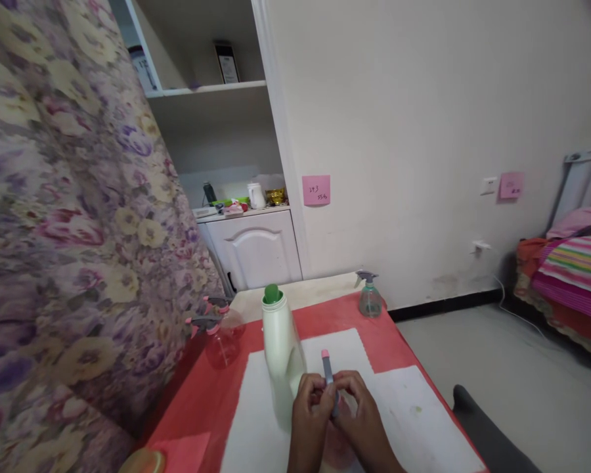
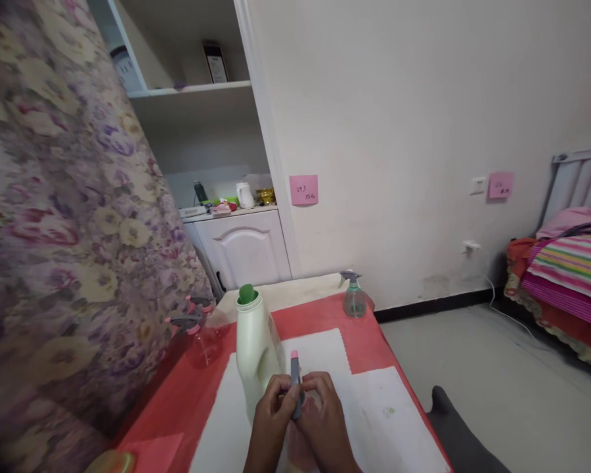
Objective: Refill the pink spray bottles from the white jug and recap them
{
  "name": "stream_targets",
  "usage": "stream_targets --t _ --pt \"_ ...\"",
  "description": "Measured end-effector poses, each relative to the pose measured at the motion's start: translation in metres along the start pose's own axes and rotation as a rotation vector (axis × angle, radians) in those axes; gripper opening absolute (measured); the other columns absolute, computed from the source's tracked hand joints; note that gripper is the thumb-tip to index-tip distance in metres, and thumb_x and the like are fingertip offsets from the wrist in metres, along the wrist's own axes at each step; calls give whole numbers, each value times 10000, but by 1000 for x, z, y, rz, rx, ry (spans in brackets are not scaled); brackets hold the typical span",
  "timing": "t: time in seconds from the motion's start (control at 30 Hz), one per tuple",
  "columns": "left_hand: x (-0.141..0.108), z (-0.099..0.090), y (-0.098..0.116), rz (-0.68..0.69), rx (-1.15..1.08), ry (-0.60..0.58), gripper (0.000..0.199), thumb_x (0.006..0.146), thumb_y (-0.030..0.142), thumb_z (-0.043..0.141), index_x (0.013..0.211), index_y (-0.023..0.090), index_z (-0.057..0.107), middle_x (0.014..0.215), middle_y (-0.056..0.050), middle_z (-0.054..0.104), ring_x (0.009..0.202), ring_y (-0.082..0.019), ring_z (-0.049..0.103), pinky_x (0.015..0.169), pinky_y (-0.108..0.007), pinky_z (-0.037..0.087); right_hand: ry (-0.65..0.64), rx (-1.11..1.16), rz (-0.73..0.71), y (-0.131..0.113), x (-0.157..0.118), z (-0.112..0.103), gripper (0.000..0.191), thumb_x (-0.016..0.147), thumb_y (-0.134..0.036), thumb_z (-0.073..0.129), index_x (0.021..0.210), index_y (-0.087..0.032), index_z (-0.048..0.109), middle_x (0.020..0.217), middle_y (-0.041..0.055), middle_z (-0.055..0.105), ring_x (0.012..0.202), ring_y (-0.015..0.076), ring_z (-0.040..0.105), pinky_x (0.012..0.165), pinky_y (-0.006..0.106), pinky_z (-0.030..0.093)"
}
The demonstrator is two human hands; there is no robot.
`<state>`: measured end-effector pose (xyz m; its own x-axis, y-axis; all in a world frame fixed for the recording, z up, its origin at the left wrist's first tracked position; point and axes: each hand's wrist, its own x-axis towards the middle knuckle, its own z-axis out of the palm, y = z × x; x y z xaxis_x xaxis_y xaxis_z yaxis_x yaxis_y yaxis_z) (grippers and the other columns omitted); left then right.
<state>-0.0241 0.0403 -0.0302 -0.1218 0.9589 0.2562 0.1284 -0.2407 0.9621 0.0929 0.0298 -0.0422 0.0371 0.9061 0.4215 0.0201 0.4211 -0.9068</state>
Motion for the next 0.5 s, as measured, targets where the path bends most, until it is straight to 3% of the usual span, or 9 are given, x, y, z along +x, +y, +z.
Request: stream_targets --t 0.17,0.33,0.5 --pt "0 0 1 -1 4 1 323 758 511 651 704 199 588 702 13 571 655 -170 565 630 -270 459 -98 39 -15 2 -1 -1 230 922 -402 500 1040 -233 603 1052 72 618 1020 228 608 911 346 492" --pt "0 0 -4 17 22 3 318 770 503 645 712 197 581 717 10 561 671 -173 566 625 -273 458 -45 -17 11 5 0 0 172 891 -385 553 898 -229 626 1013 64 618 978 227 614 869 338 497" --pt "-1 0 -2 15 16 -11 294 792 473 633 717 194 579 698 21 548 669 -165 558 627 -266 449 -98 14 -3 3 -1 -1 221 913 -396 521 1029 -226 604 1046 69 623 1018 226 606 910 349 496"
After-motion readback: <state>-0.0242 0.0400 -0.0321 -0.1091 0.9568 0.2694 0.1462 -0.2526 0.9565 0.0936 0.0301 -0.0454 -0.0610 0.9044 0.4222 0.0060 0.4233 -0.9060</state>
